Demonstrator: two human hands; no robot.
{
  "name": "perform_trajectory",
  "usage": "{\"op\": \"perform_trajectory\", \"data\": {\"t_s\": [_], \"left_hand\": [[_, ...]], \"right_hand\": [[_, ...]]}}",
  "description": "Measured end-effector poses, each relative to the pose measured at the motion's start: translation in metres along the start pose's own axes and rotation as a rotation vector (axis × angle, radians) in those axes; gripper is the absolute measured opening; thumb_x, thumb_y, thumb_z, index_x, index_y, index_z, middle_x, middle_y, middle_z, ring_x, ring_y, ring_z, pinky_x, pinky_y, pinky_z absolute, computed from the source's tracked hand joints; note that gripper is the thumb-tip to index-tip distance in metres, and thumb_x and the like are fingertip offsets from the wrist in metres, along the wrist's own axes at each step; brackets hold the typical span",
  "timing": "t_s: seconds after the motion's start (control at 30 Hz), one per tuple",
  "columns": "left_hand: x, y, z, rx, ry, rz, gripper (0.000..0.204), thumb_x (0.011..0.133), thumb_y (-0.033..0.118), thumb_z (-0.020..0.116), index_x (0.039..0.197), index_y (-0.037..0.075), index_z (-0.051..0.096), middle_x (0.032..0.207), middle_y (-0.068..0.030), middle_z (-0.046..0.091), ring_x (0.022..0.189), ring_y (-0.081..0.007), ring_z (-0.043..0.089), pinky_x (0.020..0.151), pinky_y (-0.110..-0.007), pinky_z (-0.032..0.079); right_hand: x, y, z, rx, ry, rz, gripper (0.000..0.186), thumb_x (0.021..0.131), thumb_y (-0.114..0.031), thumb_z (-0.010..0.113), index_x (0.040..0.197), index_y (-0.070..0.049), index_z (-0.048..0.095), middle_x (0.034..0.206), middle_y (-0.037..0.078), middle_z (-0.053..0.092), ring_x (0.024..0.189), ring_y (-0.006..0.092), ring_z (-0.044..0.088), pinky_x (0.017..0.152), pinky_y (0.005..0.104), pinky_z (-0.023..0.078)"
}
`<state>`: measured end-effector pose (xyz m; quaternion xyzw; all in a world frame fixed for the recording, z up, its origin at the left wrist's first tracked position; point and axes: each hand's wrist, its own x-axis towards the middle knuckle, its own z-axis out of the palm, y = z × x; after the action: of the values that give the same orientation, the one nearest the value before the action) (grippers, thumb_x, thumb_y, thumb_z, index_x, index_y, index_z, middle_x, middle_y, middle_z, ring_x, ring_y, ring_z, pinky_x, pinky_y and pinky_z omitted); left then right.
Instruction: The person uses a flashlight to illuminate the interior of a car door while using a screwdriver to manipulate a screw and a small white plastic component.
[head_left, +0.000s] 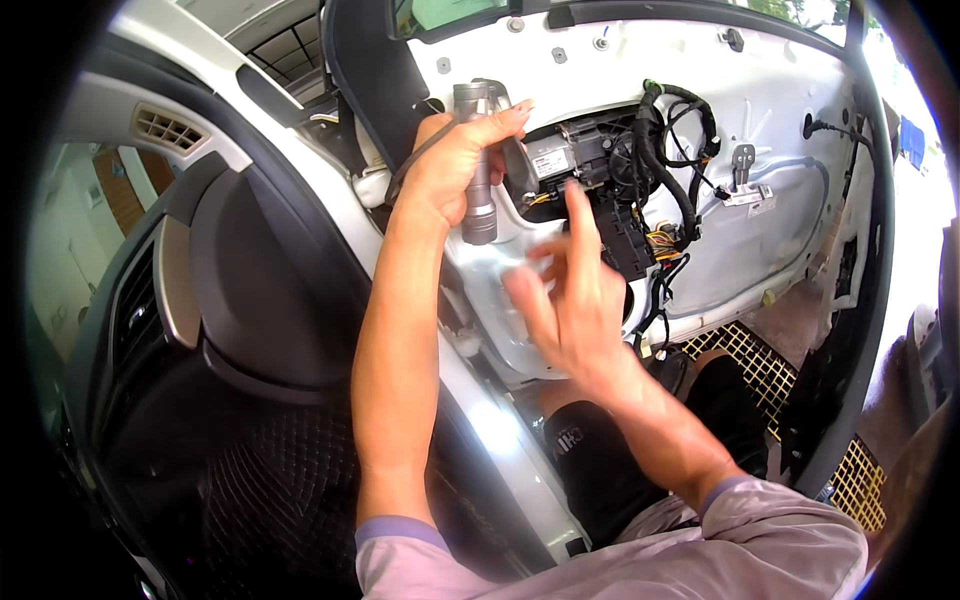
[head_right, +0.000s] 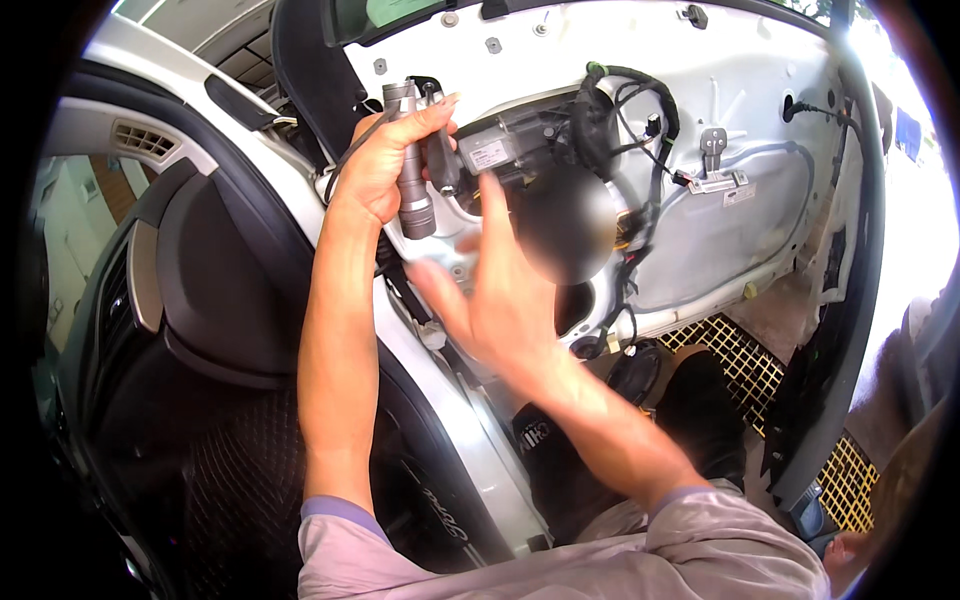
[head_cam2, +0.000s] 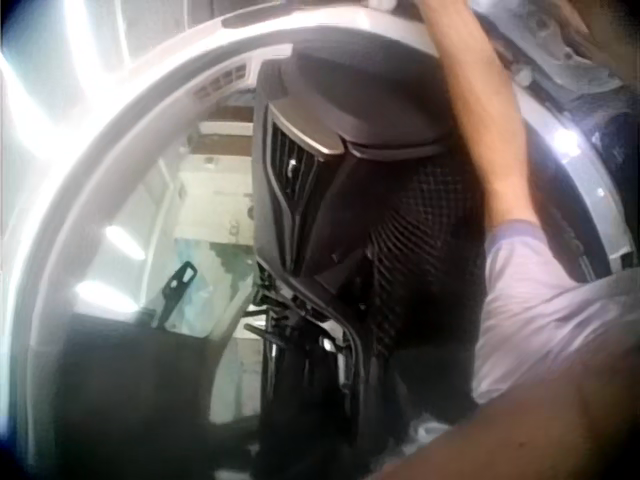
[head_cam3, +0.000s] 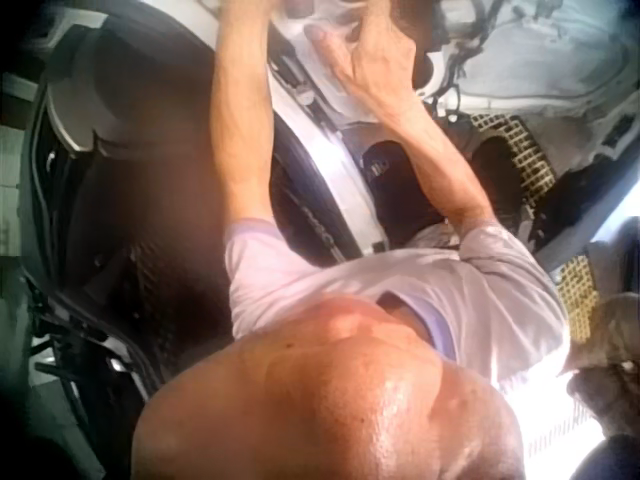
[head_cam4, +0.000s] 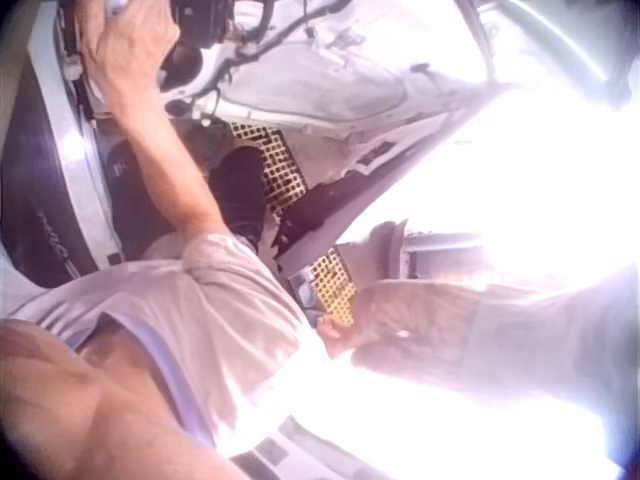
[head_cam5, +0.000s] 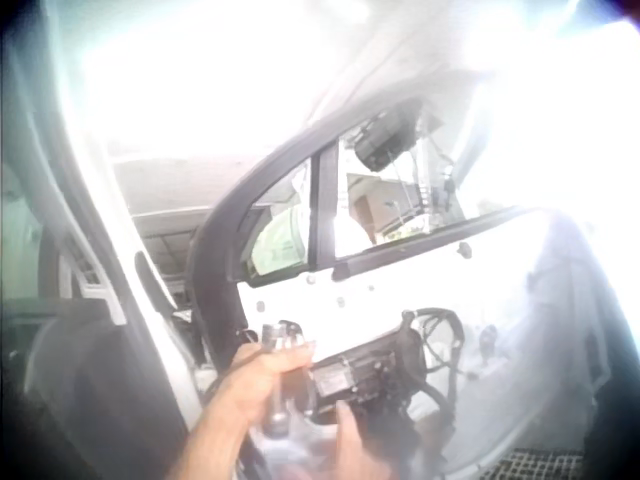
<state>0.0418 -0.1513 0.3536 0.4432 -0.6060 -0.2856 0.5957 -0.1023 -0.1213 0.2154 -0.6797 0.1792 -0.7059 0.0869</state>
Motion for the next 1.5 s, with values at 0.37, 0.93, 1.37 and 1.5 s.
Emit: {"op": "perform_trajectory", "data": {"t_s": [0.37,0.93,1.37,1.5], "left_hand": [[-0.018,-0.015,-0.008,-0.038,0.105,0.106,0.061,0.083,0.051,0.081,0.099,-0.006,0.069,0.089,-0.0124,0.071,0.075,-0.0171,0.067,0.066,-0.029,0.054],[-0.133,-0.043,0.033,0.612,0.846,1.205,0.078,0.084,0.062,0.071,0.116,-0.008,0.061,0.108,-0.0182,0.06,0.085,-0.0238,0.065,0.072,-0.032,0.058],[-0.129,-0.053,0.031,0.517,0.686,1.206,0.06,0.066,0.034,0.093,0.112,0.002,0.071,0.115,-0.0161,0.065,0.101,-0.0267,0.066,0.083,-0.035,0.057],[-0.121,-0.042,0.041,0.431,0.833,1.221,0.058,0.059,0.029,0.097,0.106,0.005,0.075,0.107,-0.0119,0.067,0.089,-0.0226,0.068,0.071,-0.031,0.056]], "right_hand": [[0.065,0.01,0.037,-0.382,0.281,-0.208,0.025,0.09,-0.013,0.07,0.112,-0.004,0.065,0.086,0.012,0.064,0.07,0.032,0.066,0.062,0.0411,0.054],[0.084,0.031,0.036,-0.366,0.306,-0.273,0.034,0.093,-0.024,0.072,0.116,-0.001,0.061,0.075,0.016,0.069,0.065,0.0305,0.07,0.059,0.0376,0.054],[0.08,0.022,0.024,-0.519,0.121,-0.322,0.041,0.082,-0.018,0.076,0.119,-0.009,0.06,0.09,0.012,0.069,0.074,0.0307,0.069,0.063,0.0397,0.054],[0.08,0.021,0.034,-0.595,0.176,-0.333,0.033,0.089,-0.019,0.072,0.118,-0.009,0.06,0.063,0.004,0.065,0.058,0.0278,0.066,0.05,0.0379,0.051]]}}
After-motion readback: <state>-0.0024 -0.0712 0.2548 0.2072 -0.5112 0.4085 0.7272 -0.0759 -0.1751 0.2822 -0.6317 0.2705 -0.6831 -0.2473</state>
